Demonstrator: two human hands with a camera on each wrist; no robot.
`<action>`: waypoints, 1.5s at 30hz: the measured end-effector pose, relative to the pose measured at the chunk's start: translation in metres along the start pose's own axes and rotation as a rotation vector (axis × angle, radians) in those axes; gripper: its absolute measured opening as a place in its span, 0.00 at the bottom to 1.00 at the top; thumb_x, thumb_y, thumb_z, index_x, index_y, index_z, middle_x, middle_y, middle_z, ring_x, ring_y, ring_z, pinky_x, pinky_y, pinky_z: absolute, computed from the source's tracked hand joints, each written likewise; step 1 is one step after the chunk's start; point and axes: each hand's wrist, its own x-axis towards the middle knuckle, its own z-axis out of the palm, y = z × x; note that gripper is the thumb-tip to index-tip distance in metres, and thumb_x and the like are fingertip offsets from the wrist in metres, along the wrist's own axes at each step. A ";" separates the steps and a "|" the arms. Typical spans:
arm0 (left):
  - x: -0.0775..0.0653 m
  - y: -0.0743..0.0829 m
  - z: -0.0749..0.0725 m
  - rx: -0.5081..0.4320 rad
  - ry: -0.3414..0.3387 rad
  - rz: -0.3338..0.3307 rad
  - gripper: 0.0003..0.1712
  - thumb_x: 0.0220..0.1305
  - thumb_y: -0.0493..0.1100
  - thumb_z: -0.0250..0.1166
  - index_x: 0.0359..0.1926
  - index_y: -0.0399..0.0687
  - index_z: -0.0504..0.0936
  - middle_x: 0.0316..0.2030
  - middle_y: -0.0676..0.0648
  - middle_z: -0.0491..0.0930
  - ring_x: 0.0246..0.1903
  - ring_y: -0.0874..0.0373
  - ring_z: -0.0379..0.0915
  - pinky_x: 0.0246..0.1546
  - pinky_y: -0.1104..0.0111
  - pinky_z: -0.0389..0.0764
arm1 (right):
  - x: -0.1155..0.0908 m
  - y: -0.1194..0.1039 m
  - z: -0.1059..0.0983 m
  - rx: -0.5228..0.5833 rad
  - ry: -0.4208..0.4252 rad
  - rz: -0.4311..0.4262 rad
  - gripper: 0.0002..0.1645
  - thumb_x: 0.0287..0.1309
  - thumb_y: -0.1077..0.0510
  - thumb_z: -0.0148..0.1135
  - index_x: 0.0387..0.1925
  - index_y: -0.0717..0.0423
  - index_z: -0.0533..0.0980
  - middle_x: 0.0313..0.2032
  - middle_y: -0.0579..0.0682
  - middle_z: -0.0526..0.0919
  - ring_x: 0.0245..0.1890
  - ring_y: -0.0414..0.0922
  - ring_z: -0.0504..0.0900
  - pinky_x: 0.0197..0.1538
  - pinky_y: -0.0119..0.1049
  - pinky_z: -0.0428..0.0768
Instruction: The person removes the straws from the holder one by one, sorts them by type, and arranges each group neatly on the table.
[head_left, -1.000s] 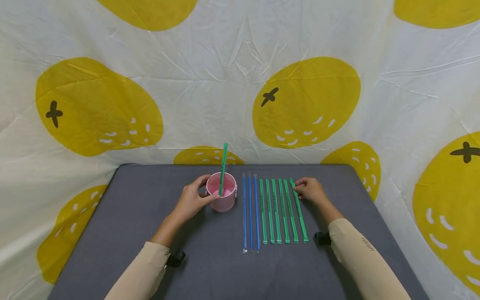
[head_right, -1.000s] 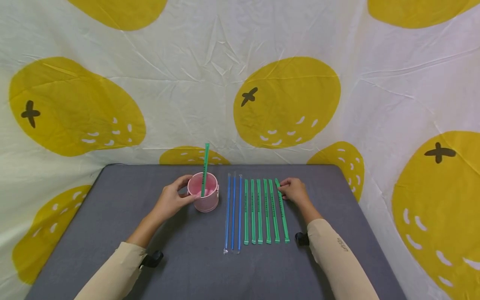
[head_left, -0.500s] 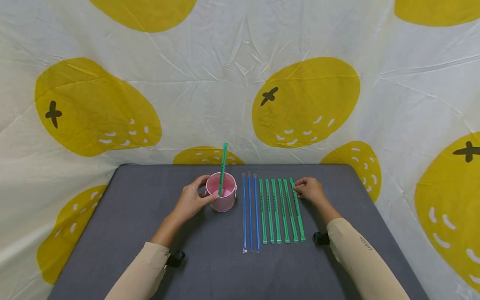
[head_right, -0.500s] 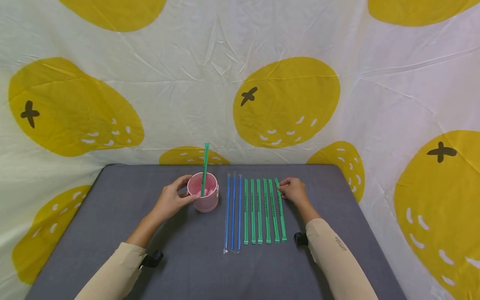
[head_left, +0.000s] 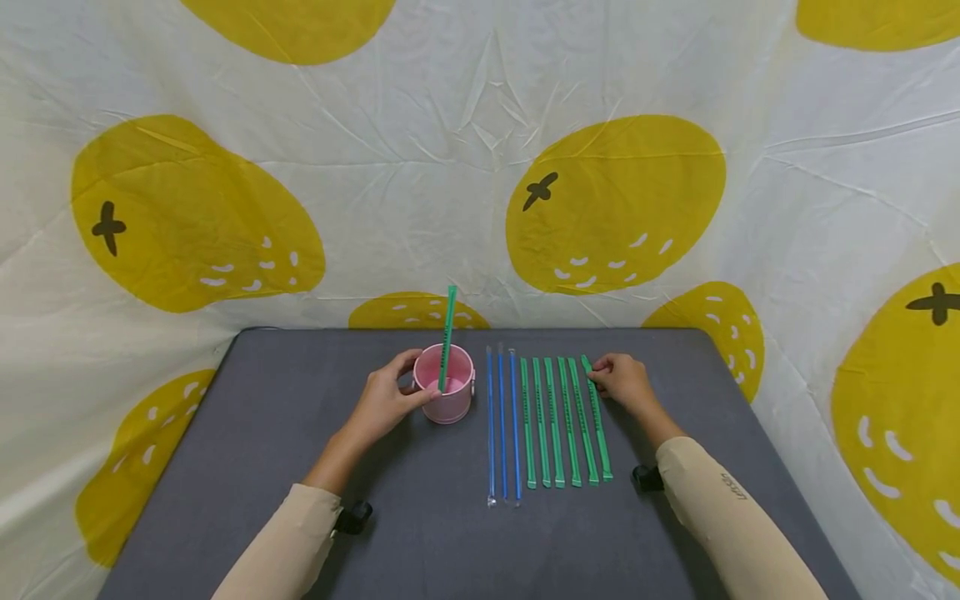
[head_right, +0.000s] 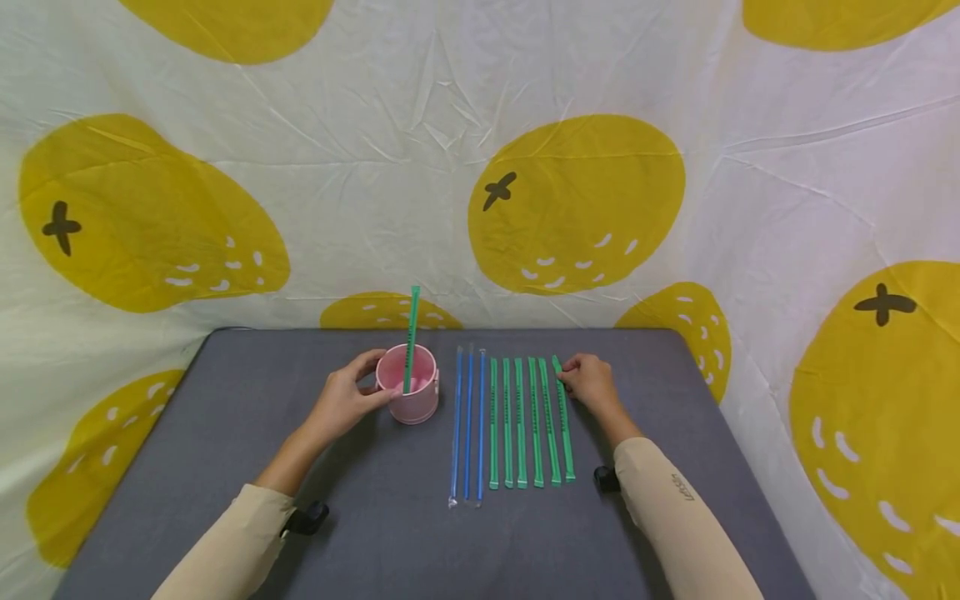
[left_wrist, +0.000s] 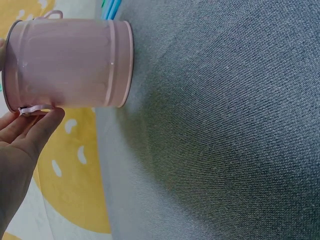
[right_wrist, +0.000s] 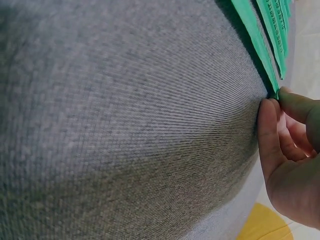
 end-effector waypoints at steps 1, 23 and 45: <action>0.000 0.000 0.000 -0.007 0.000 0.002 0.43 0.54 0.44 0.82 0.68 0.38 0.73 0.62 0.35 0.80 0.64 0.41 0.76 0.55 0.53 0.85 | 0.000 0.000 0.000 -0.007 -0.002 -0.006 0.12 0.66 0.62 0.68 0.45 0.68 0.82 0.36 0.61 0.89 0.27 0.45 0.87 0.30 0.37 0.89; -0.002 -0.002 -0.001 0.024 0.002 0.006 0.44 0.54 0.47 0.82 0.69 0.40 0.73 0.62 0.36 0.80 0.64 0.40 0.76 0.55 0.53 0.85 | 0.002 -0.026 -0.001 -0.106 0.063 -0.114 0.16 0.69 0.51 0.67 0.48 0.61 0.83 0.42 0.59 0.88 0.43 0.57 0.85 0.45 0.52 0.84; -0.003 -0.001 -0.001 0.015 -0.006 -0.001 0.45 0.54 0.46 0.82 0.70 0.38 0.72 0.63 0.35 0.79 0.64 0.41 0.76 0.55 0.54 0.85 | 0.005 -0.150 0.043 0.324 -0.096 -0.306 0.23 0.69 0.56 0.68 0.60 0.64 0.79 0.55 0.62 0.86 0.54 0.57 0.86 0.54 0.47 0.86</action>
